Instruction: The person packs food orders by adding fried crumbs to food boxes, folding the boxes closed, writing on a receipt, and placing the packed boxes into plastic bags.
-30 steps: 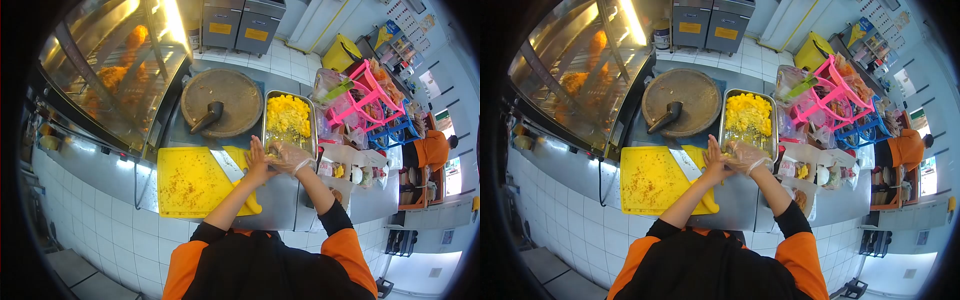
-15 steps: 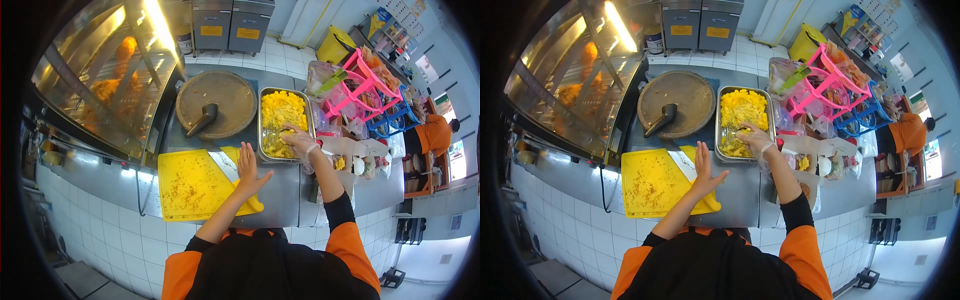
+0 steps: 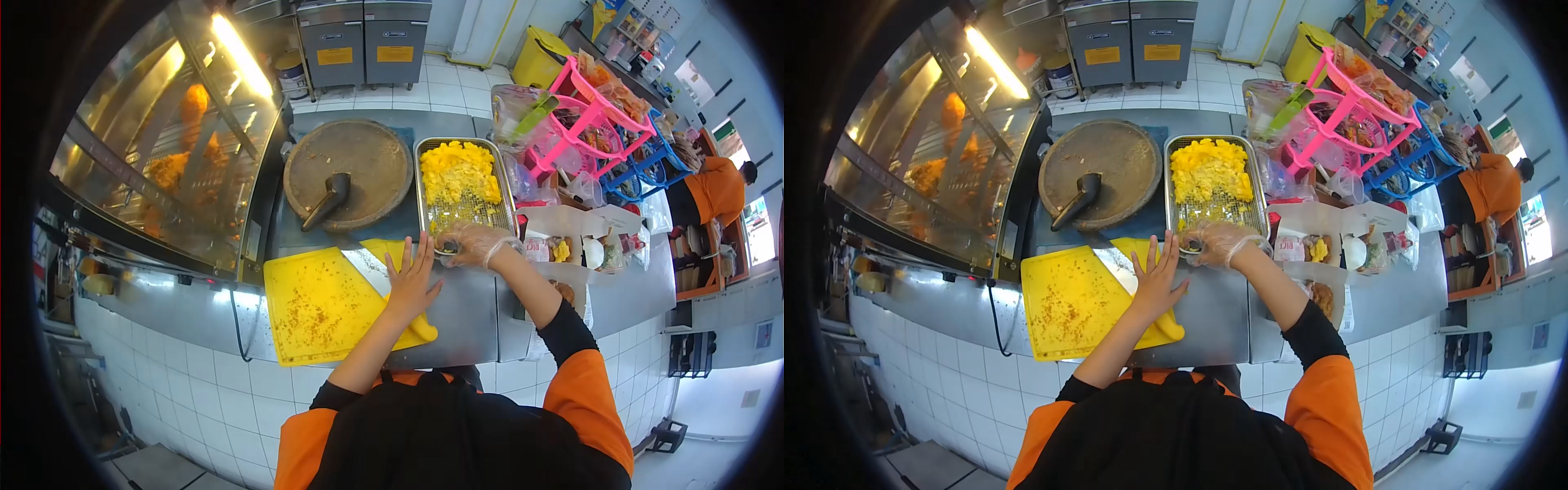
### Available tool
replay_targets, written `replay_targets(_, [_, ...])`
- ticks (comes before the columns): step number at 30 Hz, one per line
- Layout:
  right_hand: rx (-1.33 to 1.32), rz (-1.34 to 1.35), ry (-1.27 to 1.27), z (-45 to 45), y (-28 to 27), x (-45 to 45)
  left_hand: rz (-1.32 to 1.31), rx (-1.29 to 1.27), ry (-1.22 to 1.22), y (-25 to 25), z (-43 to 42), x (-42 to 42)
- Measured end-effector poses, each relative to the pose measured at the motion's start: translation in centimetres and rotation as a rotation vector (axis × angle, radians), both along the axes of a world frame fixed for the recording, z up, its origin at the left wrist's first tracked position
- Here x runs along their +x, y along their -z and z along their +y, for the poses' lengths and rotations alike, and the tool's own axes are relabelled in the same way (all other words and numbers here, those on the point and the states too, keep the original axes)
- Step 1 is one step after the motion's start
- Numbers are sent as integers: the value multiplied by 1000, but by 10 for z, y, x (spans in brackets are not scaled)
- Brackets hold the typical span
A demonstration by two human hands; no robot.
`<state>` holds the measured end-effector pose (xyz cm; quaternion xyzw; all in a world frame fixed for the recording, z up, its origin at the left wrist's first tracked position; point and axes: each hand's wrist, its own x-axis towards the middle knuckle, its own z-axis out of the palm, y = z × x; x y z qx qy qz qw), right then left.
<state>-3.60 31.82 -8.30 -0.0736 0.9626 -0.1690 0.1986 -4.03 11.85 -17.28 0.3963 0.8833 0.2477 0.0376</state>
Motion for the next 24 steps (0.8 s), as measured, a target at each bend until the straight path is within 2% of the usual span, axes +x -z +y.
replay_targets(5, [-164, 2, -18, 8, 3, -2, -40, -41, 44, -5, -7, -1])
replay_targets(7, [-286, 44, -24, 16, 6, -2, -83, 3, 35, -6, -7, -1])
replay_targets(11, [-496, -51, 153, 31, 5, 2, -138, 194, -45, -5, -17, 5])
replay_targets(13, [-538, -49, 244, 40, -11, 8, -140, 276, -81, -1, -31, 12])
replay_targets(15, [-661, 94, 235, 54, -26, 26, -136, 300, -130, -2, -43, 15])
replay_targets(17, [-745, 189, 302, 53, -74, 69, -132, 284, -157, -10, -61, 21])
replay_targets(21, [-509, 112, 597, 73, -115, 182, -153, 296, -181, -18, -87, 29])
replay_targets(24, [-413, 163, 953, 83, -92, 248, -144, 275, -210, -19, -89, 32])
